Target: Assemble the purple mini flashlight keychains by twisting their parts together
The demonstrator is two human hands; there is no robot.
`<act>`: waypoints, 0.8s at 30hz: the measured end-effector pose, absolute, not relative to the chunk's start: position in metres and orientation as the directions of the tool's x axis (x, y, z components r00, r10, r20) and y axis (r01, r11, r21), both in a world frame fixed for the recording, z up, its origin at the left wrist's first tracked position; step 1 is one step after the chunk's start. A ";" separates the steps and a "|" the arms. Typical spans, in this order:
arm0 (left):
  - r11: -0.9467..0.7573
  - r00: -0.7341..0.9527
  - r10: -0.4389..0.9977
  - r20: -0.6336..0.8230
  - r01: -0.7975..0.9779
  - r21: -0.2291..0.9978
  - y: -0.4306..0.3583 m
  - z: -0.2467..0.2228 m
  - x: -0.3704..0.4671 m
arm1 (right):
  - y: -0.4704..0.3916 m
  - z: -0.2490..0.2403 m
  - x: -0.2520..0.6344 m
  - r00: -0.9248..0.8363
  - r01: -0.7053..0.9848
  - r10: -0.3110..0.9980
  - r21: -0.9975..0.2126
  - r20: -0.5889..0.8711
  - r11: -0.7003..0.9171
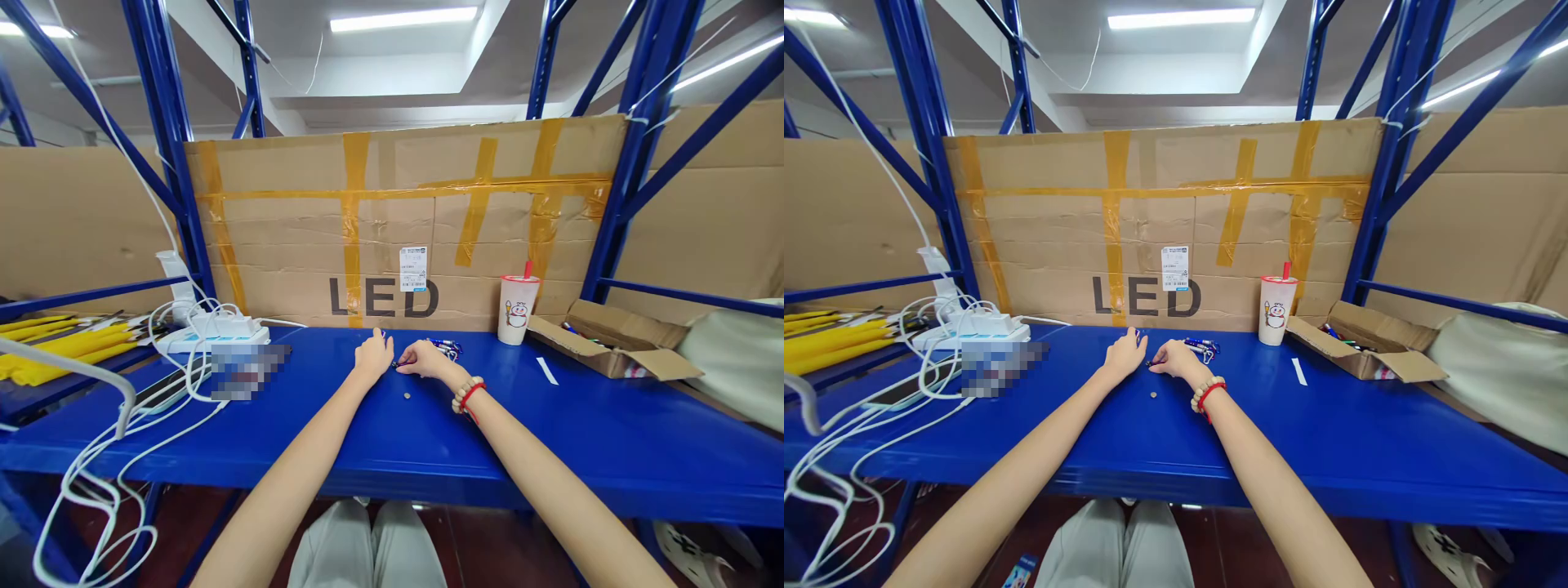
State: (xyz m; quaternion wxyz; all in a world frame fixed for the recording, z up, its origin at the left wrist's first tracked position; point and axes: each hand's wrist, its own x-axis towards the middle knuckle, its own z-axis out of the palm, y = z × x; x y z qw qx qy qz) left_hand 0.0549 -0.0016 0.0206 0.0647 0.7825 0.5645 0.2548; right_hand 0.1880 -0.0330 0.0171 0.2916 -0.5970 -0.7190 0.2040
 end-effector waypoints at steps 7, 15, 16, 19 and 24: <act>-0.485 0.368 0.871 0.325 0.753 0.445 -0.007 0.013 0.055 | -0.037 0.018 0.188 -0.131 0.664 0.987 -0.730 0.097 0.160; -0.511 0.372 0.859 0.351 0.638 0.576 0.001 0.005 0.061 | -0.032 0.010 0.192 -0.088 0.543 0.990 -0.828 0.111 0.141; -0.500 0.354 0.866 0.353 0.631 0.593 0.003 0.004 0.061 | -0.032 0.010 0.192 -0.081 0.523 0.988 -0.838 0.134 0.156; -0.463 0.297 0.886 0.357 0.616 0.637 0.005 0.004 0.061 | -0.032 0.008 0.193 -0.065 0.464 0.979 -0.863 0.192 0.200; -0.415 0.236 0.908 0.347 0.619 0.667 0.003 0.008 0.060 | -0.026 0.001 0.193 -0.039 0.372 0.972 -0.900 0.230 0.228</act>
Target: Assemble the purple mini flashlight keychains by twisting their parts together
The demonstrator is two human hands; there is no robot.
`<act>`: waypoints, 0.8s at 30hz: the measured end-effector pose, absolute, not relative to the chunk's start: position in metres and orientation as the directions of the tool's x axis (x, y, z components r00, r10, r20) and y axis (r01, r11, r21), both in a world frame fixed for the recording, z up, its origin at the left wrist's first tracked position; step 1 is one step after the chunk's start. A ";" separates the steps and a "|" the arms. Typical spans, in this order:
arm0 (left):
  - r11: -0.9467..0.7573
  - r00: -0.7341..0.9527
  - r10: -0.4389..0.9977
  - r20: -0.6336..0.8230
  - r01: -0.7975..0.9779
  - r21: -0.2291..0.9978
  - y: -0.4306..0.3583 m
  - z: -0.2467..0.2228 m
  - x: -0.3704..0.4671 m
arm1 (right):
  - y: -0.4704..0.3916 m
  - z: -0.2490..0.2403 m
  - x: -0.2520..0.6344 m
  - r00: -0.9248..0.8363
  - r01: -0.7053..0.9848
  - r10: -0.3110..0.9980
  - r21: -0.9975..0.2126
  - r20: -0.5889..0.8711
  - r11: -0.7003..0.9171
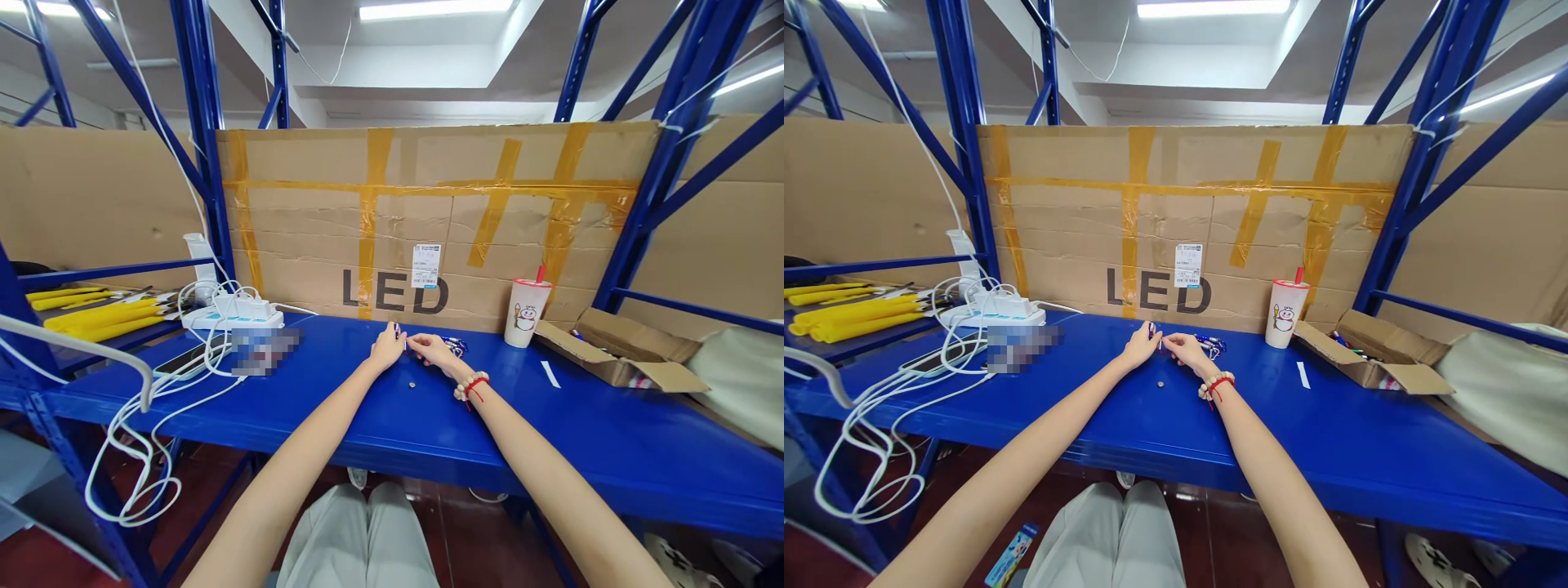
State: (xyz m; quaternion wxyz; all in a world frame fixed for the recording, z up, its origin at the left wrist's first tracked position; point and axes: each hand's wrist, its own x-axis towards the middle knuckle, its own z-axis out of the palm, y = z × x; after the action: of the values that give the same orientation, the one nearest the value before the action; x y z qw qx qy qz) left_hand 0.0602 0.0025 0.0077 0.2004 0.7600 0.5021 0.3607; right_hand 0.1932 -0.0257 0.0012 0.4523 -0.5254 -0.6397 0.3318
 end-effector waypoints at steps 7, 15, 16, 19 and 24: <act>-0.380 0.175 0.923 0.344 0.570 0.729 0.004 0.009 0.063 | -0.018 -0.005 0.192 0.046 0.281 0.970 -0.935 0.238 0.216; -0.331 0.143 0.944 0.299 0.375 0.866 0.009 0.007 0.066 | -0.021 -0.001 0.184 0.125 0.313 0.935 -0.907 0.333 0.281; -0.325 0.145 0.945 0.292 0.350 0.878 0.009 0.007 0.067 | -0.021 -0.001 0.184 0.134 0.326 0.928 -0.900 0.348 0.290; -0.308 0.147 0.950 0.276 0.292 0.905 0.008 0.008 0.068 | -0.020 -0.001 0.183 0.150 0.377 0.908 -0.871 0.392 0.314; -0.294 0.145 0.954 0.264 0.261 0.919 0.009 0.010 0.069 | -0.016 -0.002 0.182 0.159 0.501 0.872 -0.799 0.463 0.333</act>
State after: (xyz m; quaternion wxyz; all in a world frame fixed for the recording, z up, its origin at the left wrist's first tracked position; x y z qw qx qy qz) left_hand 0.0689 0.0086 0.0099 0.3740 0.6579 0.4616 0.4629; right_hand 0.1820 -0.0163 -0.0020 0.5264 -0.5501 -0.6239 0.1762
